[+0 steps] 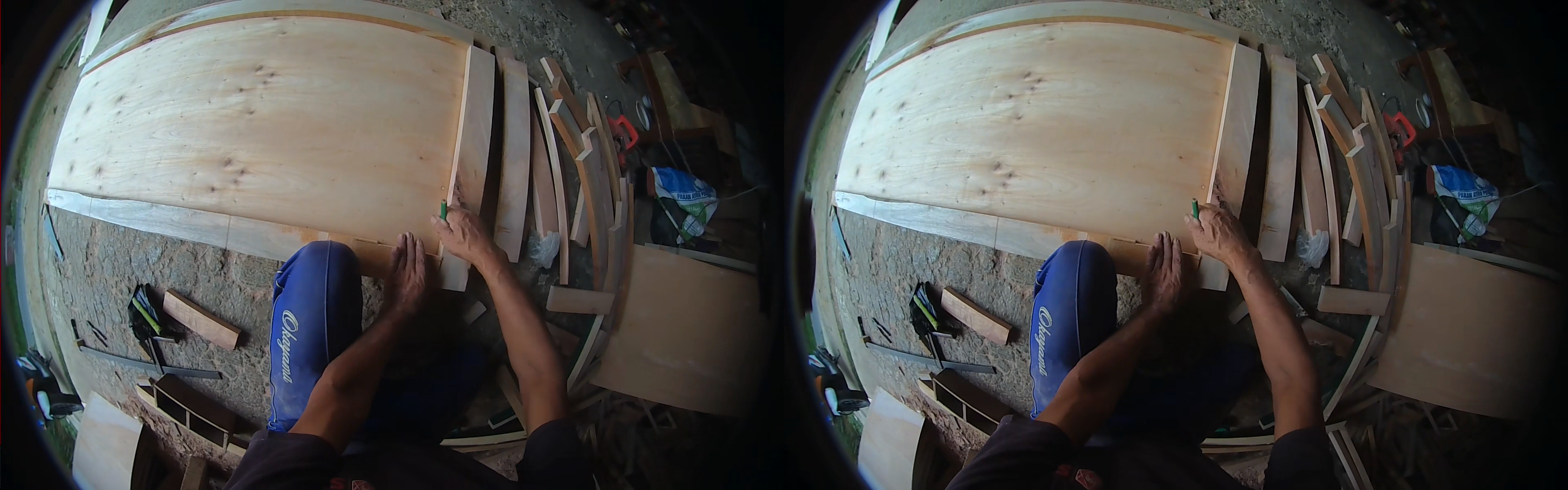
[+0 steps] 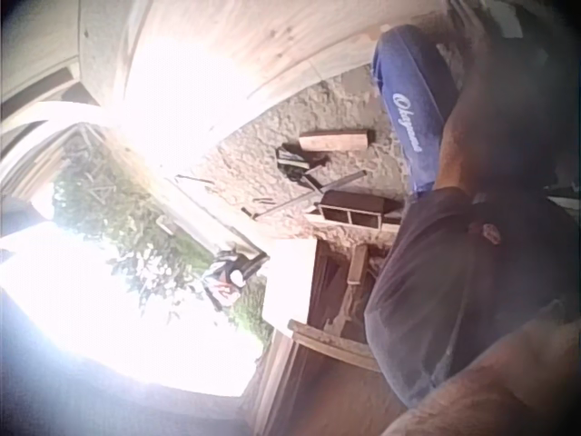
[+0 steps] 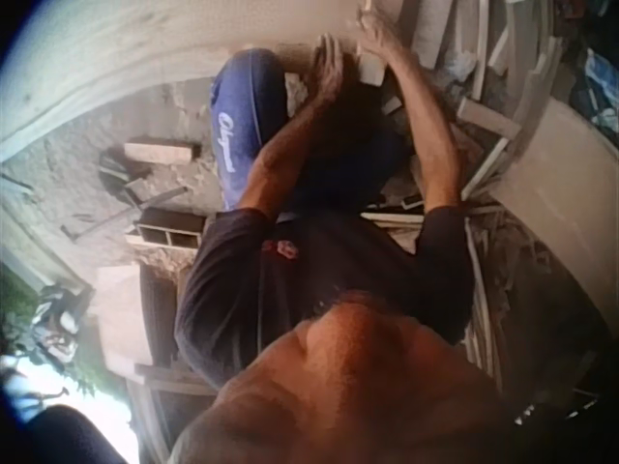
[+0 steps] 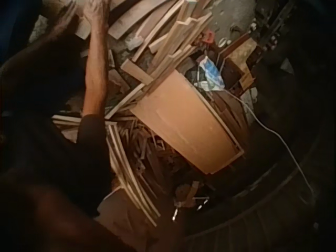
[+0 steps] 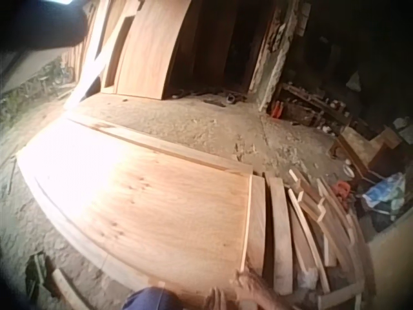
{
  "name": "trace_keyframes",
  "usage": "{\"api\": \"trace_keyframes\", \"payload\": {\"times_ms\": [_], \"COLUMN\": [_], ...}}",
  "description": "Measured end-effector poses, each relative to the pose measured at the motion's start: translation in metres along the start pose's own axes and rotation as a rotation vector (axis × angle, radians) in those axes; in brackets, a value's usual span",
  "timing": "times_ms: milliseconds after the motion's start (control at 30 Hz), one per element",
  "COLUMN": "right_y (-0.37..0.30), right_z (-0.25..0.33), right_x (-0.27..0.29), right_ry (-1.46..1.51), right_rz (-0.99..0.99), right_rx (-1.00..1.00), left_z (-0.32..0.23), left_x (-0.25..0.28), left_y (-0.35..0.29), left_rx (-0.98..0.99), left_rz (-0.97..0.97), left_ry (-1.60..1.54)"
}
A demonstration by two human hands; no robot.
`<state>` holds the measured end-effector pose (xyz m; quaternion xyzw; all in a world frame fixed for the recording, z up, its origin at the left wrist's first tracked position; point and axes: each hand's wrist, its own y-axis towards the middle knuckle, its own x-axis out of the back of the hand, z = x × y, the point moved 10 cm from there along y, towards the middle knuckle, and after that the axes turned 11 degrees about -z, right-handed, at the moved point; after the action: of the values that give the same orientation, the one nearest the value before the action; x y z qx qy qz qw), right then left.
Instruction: The person measures and marks a wooden plank using a square and pencil. They then use a hand saw to cut the plank. After cutting, they fit the plank into a larger wooden frame structure and use a hammer to secure it in place.
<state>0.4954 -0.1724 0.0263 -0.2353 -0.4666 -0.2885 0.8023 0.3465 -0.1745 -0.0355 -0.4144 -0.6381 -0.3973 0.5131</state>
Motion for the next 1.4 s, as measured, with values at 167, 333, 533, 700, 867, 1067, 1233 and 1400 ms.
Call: {"api": "trace_keyframes", "payload": {"times_ms": [167, 333, 533, 700, 867, 1067, 1233, 1400], "right_y": [-0.067, -0.068, -0.091, -0.142, -0.202, -0.246, -0.381, -0.477], "right_z": [-0.08, -0.101, -0.118, -0.114, -0.05, -0.036, -0.218, -0.251], "right_x": [0.024, -0.022, 0.03, 0.065, 0.078, 0.088, 0.042, -0.03], "right_ry": [-0.069, -0.12, 0.307, 0.801, 0.815, 0.848, 0.175, 0.109], "right_rz": [-0.507, -0.367, -0.386, -0.27, -0.125, -0.163, -0.817, -0.879], "right_rx": [-0.42, -0.49, -0.388, -0.412, -0.352, -0.319, -0.95, -1.006], "left_z": [-0.01, -0.001, 0.005, -0.03, -0.09, -0.106, -0.066, -0.031], "left_x": [0.005, 0.005, 0.047, 0.136, 0.191, 0.21, 0.179, 0.143], "left_y": [0.001, 0.007, 0.027, 0.057, 0.081, 0.059, 0.065, 0.063], "left_rx": [0.023, 0.041, -0.044, -0.424, -0.875, -1.405, -0.995, -0.635], "left_rz": [-0.041, -0.039, 0.13, -0.121, -0.161, -0.077, 0.161, 0.271], "left_ry": [-0.136, -0.313, -0.655, -0.438, -0.202, -0.158, -0.048, -0.112]}}
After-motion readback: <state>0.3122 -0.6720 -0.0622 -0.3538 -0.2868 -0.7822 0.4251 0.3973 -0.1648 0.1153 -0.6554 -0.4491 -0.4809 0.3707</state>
